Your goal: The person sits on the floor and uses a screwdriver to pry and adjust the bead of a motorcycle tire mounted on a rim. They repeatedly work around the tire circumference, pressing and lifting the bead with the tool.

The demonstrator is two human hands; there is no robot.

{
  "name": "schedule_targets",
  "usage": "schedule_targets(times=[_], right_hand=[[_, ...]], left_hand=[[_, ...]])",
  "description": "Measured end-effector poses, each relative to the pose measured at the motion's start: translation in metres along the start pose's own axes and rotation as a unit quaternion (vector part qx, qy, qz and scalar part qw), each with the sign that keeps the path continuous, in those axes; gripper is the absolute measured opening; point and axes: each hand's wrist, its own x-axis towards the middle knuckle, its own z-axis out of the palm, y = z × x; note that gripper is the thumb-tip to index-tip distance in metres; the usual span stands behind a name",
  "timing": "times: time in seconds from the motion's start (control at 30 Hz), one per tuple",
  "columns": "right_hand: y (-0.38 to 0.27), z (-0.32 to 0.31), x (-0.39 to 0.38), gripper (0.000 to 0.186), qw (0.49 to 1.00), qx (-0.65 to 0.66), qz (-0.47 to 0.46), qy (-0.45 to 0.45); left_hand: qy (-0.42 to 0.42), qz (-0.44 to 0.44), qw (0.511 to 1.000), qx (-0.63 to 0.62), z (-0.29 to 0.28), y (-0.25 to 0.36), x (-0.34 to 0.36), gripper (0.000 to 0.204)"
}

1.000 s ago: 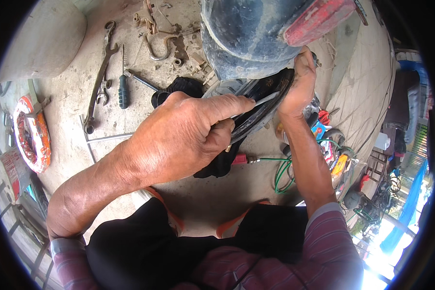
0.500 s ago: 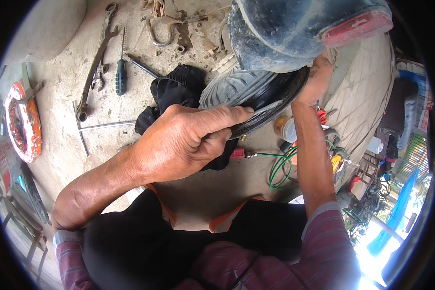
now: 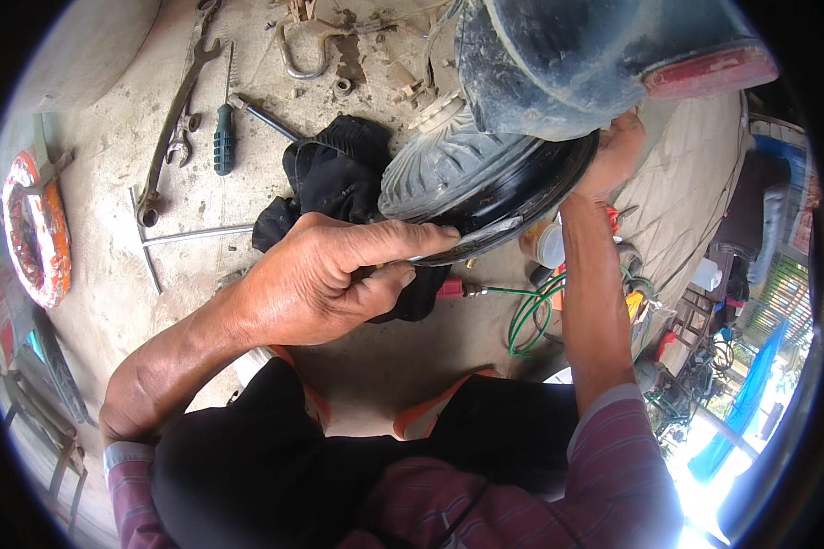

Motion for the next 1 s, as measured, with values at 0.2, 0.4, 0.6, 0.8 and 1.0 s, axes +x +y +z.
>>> schedule_targets(times=[0.2,0.4,0.6,0.8,1.0], right_hand=[[0.000,0.000,-0.003,0.034,0.988,-0.145,-0.036,0.037],[-0.008,0.005,-0.005,0.031,0.993,-0.112,0.022,0.022],[-0.008,0.001,-0.001,0.029,0.979,-0.202,-0.039,-0.011],[-0.006,-0.001,0.010,0.037,0.993,-0.057,0.086,0.059],[0.029,-0.034,0.020,0.045,0.998,-0.013,0.066,0.020]], left_hand=[[-0.030,-0.051,0.998,0.014,-0.002,0.015,0.017,0.049],[-0.015,-0.025,0.992,0.121,0.000,0.025,-0.012,0.055],[0.012,0.040,0.976,0.214,0.007,0.027,0.025,0.062],[-0.028,0.003,0.966,0.255,-0.008,0.034,-0.011,0.067],[-0.025,0.004,0.977,0.209,-0.006,0.016,-0.023,0.060]])
